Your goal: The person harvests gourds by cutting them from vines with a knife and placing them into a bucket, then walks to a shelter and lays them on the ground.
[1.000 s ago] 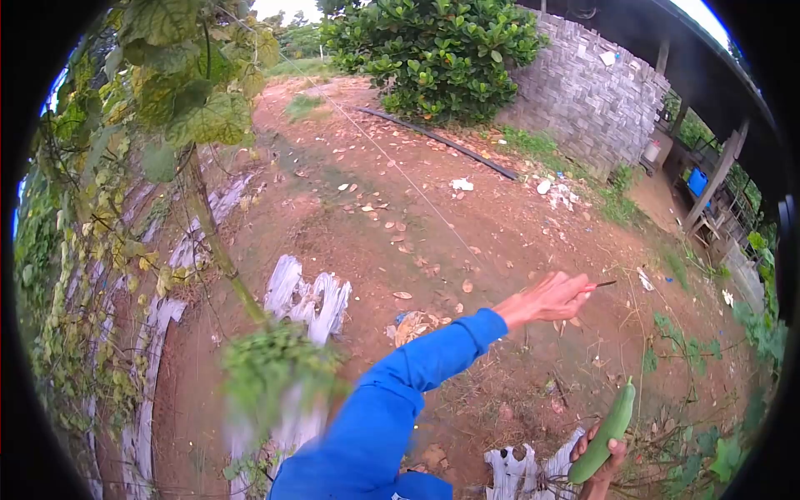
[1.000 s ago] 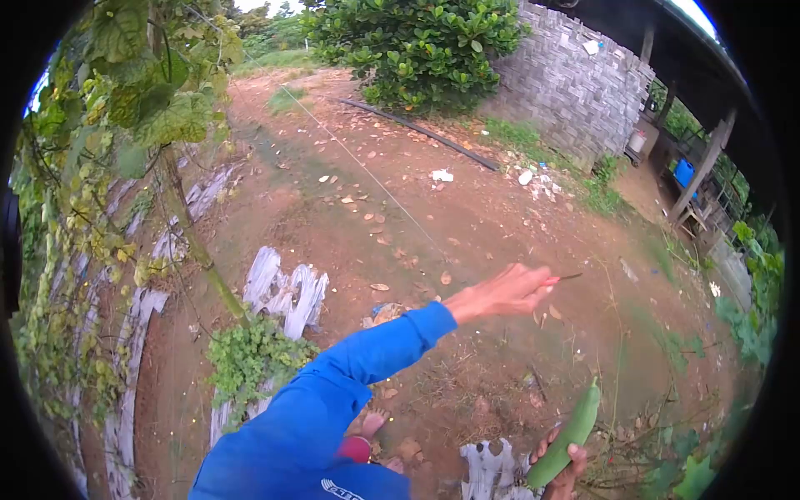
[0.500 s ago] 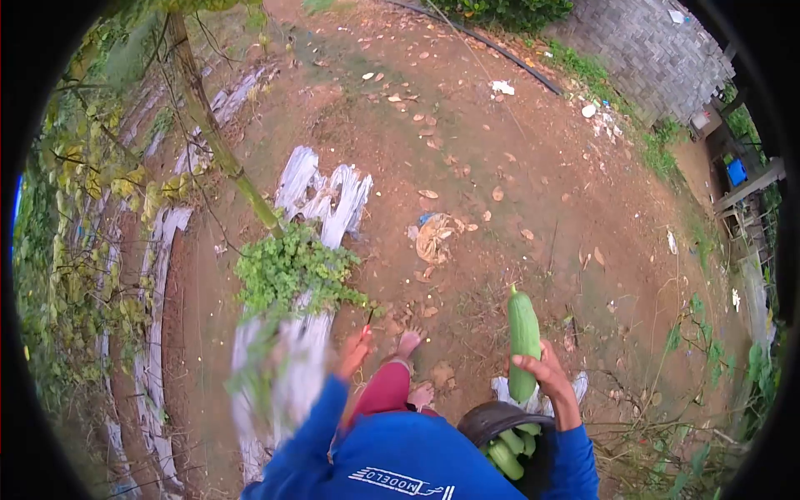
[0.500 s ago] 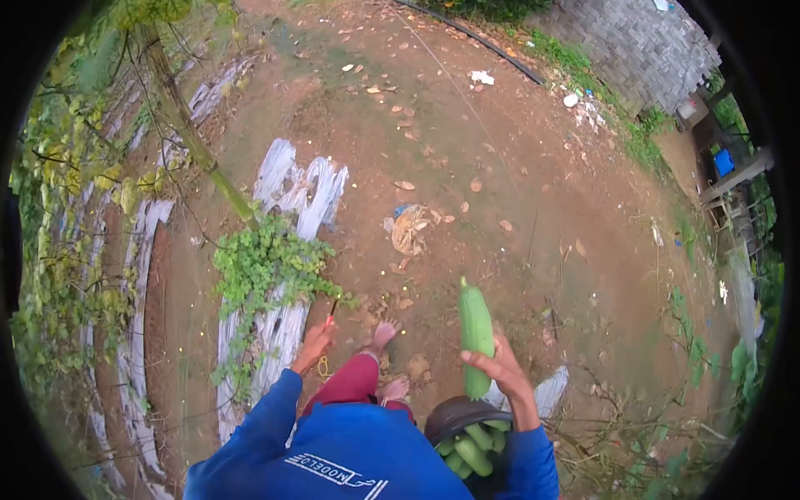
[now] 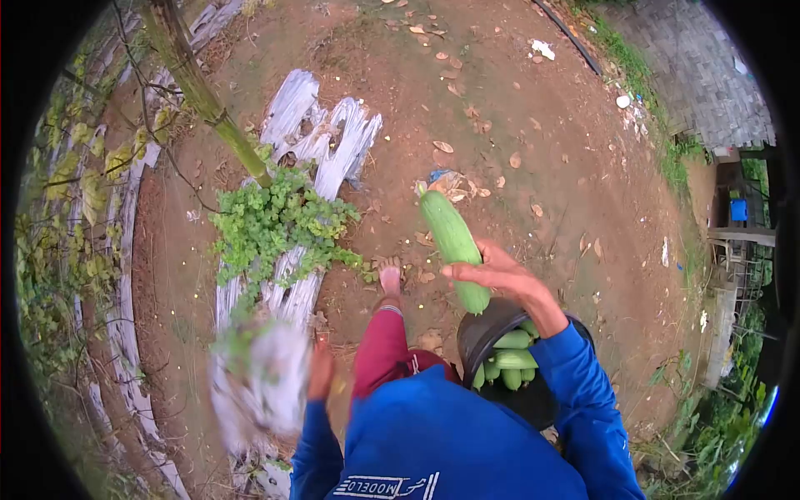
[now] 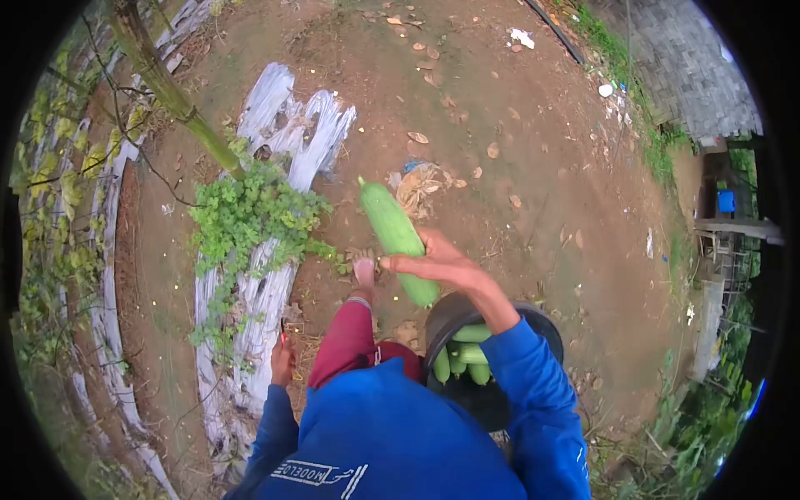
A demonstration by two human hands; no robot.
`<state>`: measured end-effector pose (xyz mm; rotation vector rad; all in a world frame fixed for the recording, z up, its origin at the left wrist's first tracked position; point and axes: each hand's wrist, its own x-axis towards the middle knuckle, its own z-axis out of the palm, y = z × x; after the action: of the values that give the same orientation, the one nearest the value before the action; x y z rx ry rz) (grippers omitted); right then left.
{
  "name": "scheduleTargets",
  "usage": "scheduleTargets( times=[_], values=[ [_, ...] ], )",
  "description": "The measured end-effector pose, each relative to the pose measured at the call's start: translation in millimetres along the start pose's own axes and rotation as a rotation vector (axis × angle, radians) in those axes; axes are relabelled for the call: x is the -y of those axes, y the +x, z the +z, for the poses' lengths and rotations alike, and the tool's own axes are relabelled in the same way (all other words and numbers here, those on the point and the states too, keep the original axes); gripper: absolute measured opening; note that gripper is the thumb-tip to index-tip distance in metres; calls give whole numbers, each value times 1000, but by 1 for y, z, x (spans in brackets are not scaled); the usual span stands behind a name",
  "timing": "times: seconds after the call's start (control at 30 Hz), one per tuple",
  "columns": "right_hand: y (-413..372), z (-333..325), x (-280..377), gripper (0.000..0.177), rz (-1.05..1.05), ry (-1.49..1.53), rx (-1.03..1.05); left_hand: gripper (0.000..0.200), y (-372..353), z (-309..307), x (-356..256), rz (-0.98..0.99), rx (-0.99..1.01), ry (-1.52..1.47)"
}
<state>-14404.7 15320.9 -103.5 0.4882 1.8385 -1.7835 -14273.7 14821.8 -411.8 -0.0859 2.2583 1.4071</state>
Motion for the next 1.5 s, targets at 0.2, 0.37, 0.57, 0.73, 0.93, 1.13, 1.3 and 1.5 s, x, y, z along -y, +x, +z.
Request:
scheduleTargets(
  times=[0.2, 0.37, 0.57, 0.73, 0.93, 1.13, 1.3, 1.5],
  values=[
    [42, -77, 94, 45, -89, 252, -240, 37, 117, 18, 17, -127, -58, -27],
    [79, -140, 126, 43, -217, 561, -405, 35, 199, 25, -191, -346, -61, -424],
    [156, -209, 154, 49, -224, 726, -378, 31, 289, 61, -215, -425, -93, -454],
    [254, -290, 170, 47, -100, 855, -445, 36, 349, 85, -205, -469, -107, -474],
    [360, -375, 220, 40, -21, 963, -459, 36, 446, 96, -310, -426, -69, -182],
    [405, -413, 277, 34, -75, 980, -461, 34, 561, 77, -475, -181, -36, 59],
    [416, -436, 340, 38, -92, 923, -346, 29, 620, 55, -617, -62, -18, 146],
    [438, -452, 422, 40, -258, 872, -286, 29, 681, 41, -753, 304, 38, 183]
  ],
)
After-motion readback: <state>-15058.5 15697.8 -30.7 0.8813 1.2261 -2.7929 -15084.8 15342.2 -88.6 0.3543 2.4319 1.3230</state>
